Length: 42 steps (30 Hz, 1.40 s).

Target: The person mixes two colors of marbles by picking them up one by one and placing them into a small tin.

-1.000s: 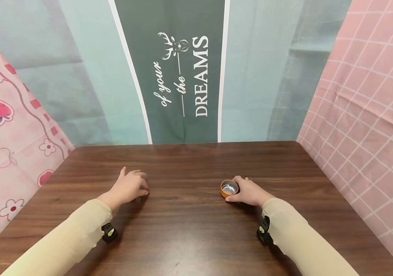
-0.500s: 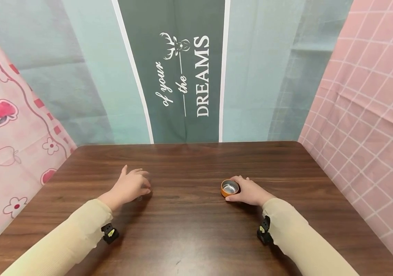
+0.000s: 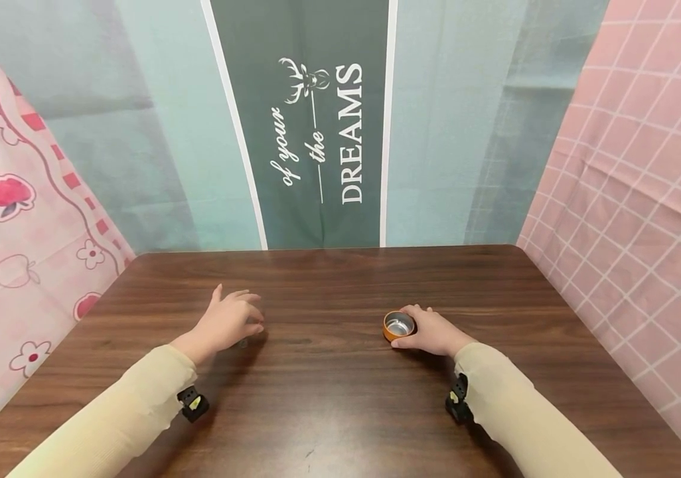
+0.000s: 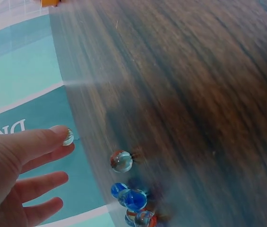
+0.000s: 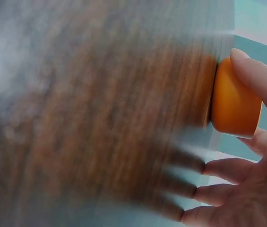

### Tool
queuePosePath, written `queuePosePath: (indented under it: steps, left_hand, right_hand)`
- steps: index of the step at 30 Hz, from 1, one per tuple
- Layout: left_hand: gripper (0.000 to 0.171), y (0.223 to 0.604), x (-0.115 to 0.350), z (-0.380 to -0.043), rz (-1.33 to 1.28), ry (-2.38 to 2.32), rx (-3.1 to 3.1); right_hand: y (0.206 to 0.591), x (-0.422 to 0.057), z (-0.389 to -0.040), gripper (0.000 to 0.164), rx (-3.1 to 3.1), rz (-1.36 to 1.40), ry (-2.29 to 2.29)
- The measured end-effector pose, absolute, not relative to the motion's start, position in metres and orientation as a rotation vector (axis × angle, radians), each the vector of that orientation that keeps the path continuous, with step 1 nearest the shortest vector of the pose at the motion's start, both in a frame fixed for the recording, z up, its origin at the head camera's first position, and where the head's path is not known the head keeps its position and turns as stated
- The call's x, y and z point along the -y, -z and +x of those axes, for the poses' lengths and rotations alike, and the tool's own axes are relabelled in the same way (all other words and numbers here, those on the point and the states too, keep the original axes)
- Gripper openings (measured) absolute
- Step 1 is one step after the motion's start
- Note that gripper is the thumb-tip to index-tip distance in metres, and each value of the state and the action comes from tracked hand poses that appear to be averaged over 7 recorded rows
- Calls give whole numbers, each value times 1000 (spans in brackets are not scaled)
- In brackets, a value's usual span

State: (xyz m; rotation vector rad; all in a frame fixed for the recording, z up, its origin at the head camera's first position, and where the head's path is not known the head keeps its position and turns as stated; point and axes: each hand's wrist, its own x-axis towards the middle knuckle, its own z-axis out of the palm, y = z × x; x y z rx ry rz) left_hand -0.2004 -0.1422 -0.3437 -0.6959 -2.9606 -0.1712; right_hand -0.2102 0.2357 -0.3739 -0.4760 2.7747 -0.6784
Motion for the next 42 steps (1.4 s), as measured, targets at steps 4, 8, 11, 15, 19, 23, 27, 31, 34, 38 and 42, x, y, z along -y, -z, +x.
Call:
queuePosePath:
  steps: [4,8,11,15,19,23,27,31,34,38,42]
  left_hand:
    - [5,344,141,-201,-694,176,2954]
    - [5,345,139,-202,-690,174,2949]
    - [5,346,138,-202,-698,184,2941]
    - [5,347,140,-202,-691,192,2939]
    - [5,346,139,-202,-687,191,2917]
    - [5,346,135,-204,-688,185,2894]
    - [5,344,132,-205,-688,167,2881]
    - [4,343,127,-206,-690,162,2876]
    - [4,344,126,-205,-691,179,2876]
    - [5,347,123,-206,-706,211,2860]
    - [5,347,121,-208,-710,216,2855]
  right_hand:
    - [373,-235,-209,69,-2777,-478,685]
    - [372,-234,-209,69,-2780,-471,677]
    - [373,-234,-209,69,-2787,-458,675]
    - [376,-233,-208,68,-2776,-462,689]
    - [378,-232,-209,68,-2780,-455,693]
    - [378,-234,-210,69,-2785,-461,685]
    - [378,-237,-211,70,-2782,-476,672]
    - [378,-239,-212,70,-2783,-474,680]
    - [378,-238,-211,69,-2776,-468,681]
    - [379,-238,-209,69,-2783,-459,686]
    - [380,-237,-211,69,-2785,-462,687]
